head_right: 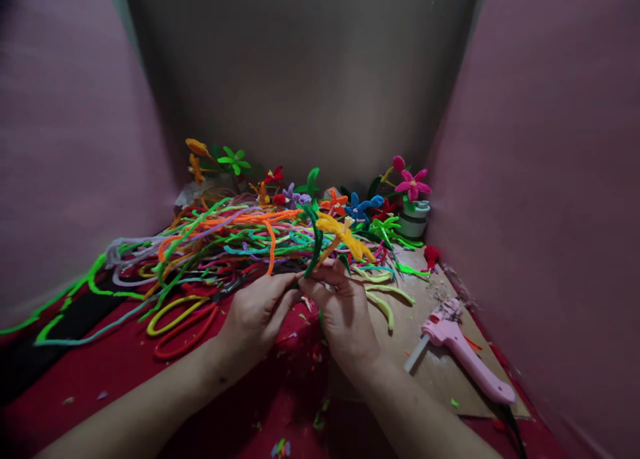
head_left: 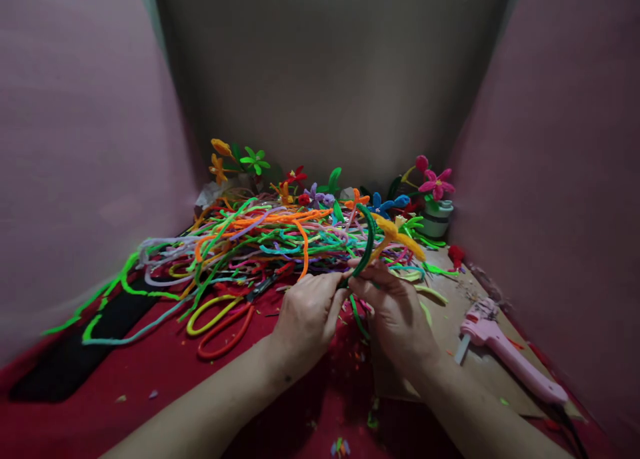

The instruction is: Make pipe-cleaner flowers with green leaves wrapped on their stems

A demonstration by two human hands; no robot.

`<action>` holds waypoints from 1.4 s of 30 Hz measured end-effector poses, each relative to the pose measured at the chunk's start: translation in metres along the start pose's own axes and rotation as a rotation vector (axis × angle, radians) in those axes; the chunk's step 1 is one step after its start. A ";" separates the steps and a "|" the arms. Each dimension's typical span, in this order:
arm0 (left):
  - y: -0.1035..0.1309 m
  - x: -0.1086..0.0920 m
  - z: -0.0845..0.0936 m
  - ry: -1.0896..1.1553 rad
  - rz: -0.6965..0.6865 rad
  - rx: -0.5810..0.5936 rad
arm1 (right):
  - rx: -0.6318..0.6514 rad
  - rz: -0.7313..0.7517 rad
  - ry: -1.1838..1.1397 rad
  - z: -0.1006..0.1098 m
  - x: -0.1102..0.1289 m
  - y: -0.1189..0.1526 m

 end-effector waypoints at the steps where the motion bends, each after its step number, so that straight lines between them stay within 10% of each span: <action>1: 0.001 -0.001 0.000 -0.015 -0.007 -0.002 | -0.031 0.007 0.031 0.002 0.000 0.001; 11: 0.003 0.035 -0.015 0.662 0.483 0.109 | 0.104 0.020 0.066 -0.011 0.011 -0.005; 21: 0.006 0.040 -0.027 0.952 0.611 0.168 | 0.106 0.047 0.032 -0.008 0.015 -0.008; 31: 0.018 0.028 -0.055 1.426 0.715 0.487 | 0.283 -0.121 0.022 -0.022 0.020 -0.006; 42: -0.001 0.026 -0.009 0.474 0.295 0.077 | -0.022 -0.026 -0.035 0.004 -0.006 -0.007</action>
Point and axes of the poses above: each hand's wrist, its own y-axis away from the middle knuckle, its own z-axis out of the back of the hand, x = y × z, the point moved 10 cm from there along -y, towards the middle knuckle, and after that the axes turned 4 degrees about y, right-handed, at the moved point
